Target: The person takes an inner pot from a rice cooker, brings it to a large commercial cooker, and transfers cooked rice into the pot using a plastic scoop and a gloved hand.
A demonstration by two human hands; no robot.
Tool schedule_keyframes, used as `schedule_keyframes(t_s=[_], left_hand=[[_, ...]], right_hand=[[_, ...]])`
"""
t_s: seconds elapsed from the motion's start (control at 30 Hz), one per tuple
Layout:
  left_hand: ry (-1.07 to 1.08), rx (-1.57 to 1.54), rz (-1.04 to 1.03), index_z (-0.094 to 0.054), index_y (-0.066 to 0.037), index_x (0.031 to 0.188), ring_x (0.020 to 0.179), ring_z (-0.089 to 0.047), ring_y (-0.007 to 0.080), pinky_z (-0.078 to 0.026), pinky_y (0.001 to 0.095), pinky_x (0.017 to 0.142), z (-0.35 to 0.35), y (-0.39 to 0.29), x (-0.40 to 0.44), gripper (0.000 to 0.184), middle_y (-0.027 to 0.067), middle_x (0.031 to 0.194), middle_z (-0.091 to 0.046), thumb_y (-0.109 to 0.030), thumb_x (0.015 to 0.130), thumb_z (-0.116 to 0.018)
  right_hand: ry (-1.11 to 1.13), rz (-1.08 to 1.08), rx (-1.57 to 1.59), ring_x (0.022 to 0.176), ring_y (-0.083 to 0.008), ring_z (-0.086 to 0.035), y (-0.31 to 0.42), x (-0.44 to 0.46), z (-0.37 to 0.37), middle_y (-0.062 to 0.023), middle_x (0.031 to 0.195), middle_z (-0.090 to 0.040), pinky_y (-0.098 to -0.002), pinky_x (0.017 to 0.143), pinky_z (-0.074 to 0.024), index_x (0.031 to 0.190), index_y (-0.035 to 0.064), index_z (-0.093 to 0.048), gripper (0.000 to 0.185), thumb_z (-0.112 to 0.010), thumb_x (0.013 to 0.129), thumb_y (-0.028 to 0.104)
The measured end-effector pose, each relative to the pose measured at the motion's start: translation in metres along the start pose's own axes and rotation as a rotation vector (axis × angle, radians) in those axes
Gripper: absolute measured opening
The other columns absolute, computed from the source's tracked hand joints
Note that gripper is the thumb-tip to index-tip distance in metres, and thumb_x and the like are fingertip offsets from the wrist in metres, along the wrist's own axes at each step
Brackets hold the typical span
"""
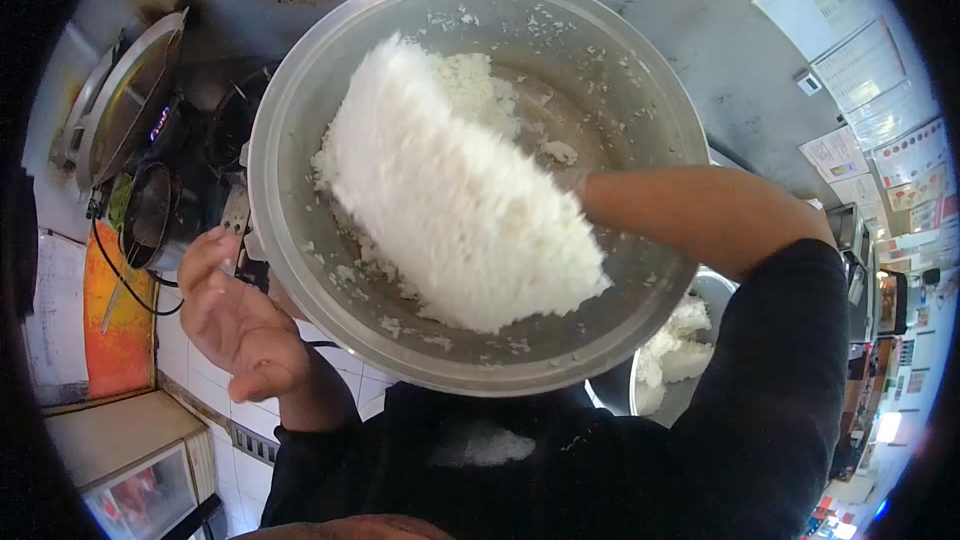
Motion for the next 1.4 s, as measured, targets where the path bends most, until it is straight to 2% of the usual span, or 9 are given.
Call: schedule_keyframes(t_s=[0.3, 0.6, 0.8, 0.9, 0.97, 1.07, 1.2, 1.27, 1.4], left_hand=[[-0.084, -0.013, -0.017, -0.051, 0.002, 0.123, 0.111, -0.054, 0.0389, -0.04, 0.05, 0.101, -0.015, -0.038, -0.006, 0.071, 0.0263, 0.118, -0.055, -0.06, 0.095, -0.033], [-0.11, 0.126, -0.274, -0.049, 0.0, 0.116, 0.095, -0.06, 0.0362, -0.048, 0.0469, 0.088, -0.028, -0.106, -0.058, 0.058, 0.0277, 0.101, -0.06, -0.052, 0.098, -0.031], [0.011, 0.088, -0.442, -0.048, 0.0, 0.114, 0.088, -0.06, 0.0342, -0.05, 0.0449, 0.081, -0.072, -0.148, -0.073, 0.053, 0.0249, 0.095, -0.059, -0.048, 0.098, -0.031], [0.076, 0.093, -0.564, -0.048, 0.0, 0.112, 0.088, -0.06, 0.0334, -0.05, 0.0434, 0.08, -0.117, -0.171, -0.074, 0.049, 0.0237, 0.095, -0.06, -0.045, 0.099, -0.032], [0.094, 0.165, -0.678, -0.048, 0.0, 0.111, 0.087, -0.06, 0.0329, -0.051, 0.0429, 0.078, -0.135, -0.189, -0.075, 0.048, 0.0228, 0.095, -0.06, -0.044, 0.099, -0.032], [0.023, 0.085, -0.536, -0.05, 0.0, 0.106, 0.085, -0.06, 0.0309, -0.051, 0.0421, 0.074, -0.15, -0.206, -0.082, 0.047, 0.0206, 0.096, -0.06, -0.043, 0.1, -0.032], [0.362, -0.166, -0.353, -0.052, -0.004, 0.103, 0.084, -0.058, 0.0313, -0.049, 0.0442, 0.076, -0.183, -0.218, -0.152, 0.042, 0.0166, 0.095, -0.062, -0.043, 0.098, -0.039], [0.609, -0.286, -0.089, -0.053, -0.004, 0.104, 0.091, -0.057, 0.0308, -0.044, 0.0446, 0.082, -0.227, -0.233, -0.186, 0.047, 0.0152, 0.1, -0.063, -0.048, 0.09, -0.055], [0.628, -0.472, 0.252, -0.052, 0.001, 0.116, 0.107, -0.053, 0.0288, -0.038, 0.041, 0.096, -0.279, -0.216, -0.205, 0.056, 0.0165, 0.117, -0.057, -0.05, 0.092, -0.052]], right_hand=[[-0.38, -0.159, 0.004, 0.12, -0.0304, -0.055, 0.043, -0.209, 0.027, -0.0196, 0.126, -0.059, -0.0381, 0.104, -0.04, 0.129, -0.0012, -0.051, 0.047, -0.061, 0.087, 0.017], [-0.664, -0.496, 0.348, 0.122, -0.0303, -0.054, -0.106, -0.428, -0.151, -0.0198, 0.127, -0.059, -0.0377, 0.104, -0.0396, 0.129, -0.001, -0.051, 0.047, -0.062, 0.086, 0.015], [-0.493, -0.76, 0.168, 0.123, -0.0302, -0.053, -0.219, -0.459, -0.281, -0.02, 0.127, -0.058, -0.0374, 0.105, -0.0393, 0.128, -0.001, -0.051, 0.047, -0.062, 0.086, 0.015], [-0.516, -1.078, -0.011, 0.105, -0.0412, -0.062, -0.232, -0.43, -0.284, -0.028, 0.107, -0.064, -0.0446, 0.088, -0.0494, 0.111, -0.0047, -0.053, 0.027, -0.052, 0.087, 0.007], [-0.733, -1.075, -0.118, 0.095, -0.042, -0.065, -0.228, -0.427, -0.283, -0.029, 0.096, -0.066, -0.0465, 0.082, -0.0513, 0.119, -0.0043, -0.047, 0.03, -0.043, 0.091, 0.006], [-0.891, -1.067, -0.206, 0.09, -0.041, -0.066, -0.197, -0.45, -0.273, -0.0284, 0.092, -0.065, -0.0472, 0.076, -0.0511, 0.12, -0.0032, -0.045, 0.03, -0.042, 0.091, 0.006], [-0.99, -0.996, -0.363, 0.077, -0.0396, -0.066, -0.156, -0.482, -0.255, -0.0247, 0.083, -0.064, -0.0458, 0.066, -0.0501, 0.12, -0.0022, -0.044, 0.032, -0.046, 0.09, 0.005], [-0.99, -0.877, -0.444, 0.077, -0.0406, -0.064, -0.141, -0.487, -0.251, -0.0249, 0.081, -0.062, -0.0471, 0.07, -0.0491, 0.122, -0.0005, -0.044, 0.037, -0.051, 0.087, 0.009], [-0.764, -1.052, -0.349, 0.088, -0.0419, -0.062, -0.12, -0.48, -0.246, -0.0261, 0.085, -0.062, -0.0521, 0.083, -0.0436, 0.122, 0.0035, -0.046, 0.044, -0.056, 0.083, 0.02]])
Point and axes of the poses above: each hand's wrist, its own x-axis towards the middle knuckle, its own z-axis out of the back of the hand, y = z × x, the point moved 4 cm from there along x, towards the middle knuckle
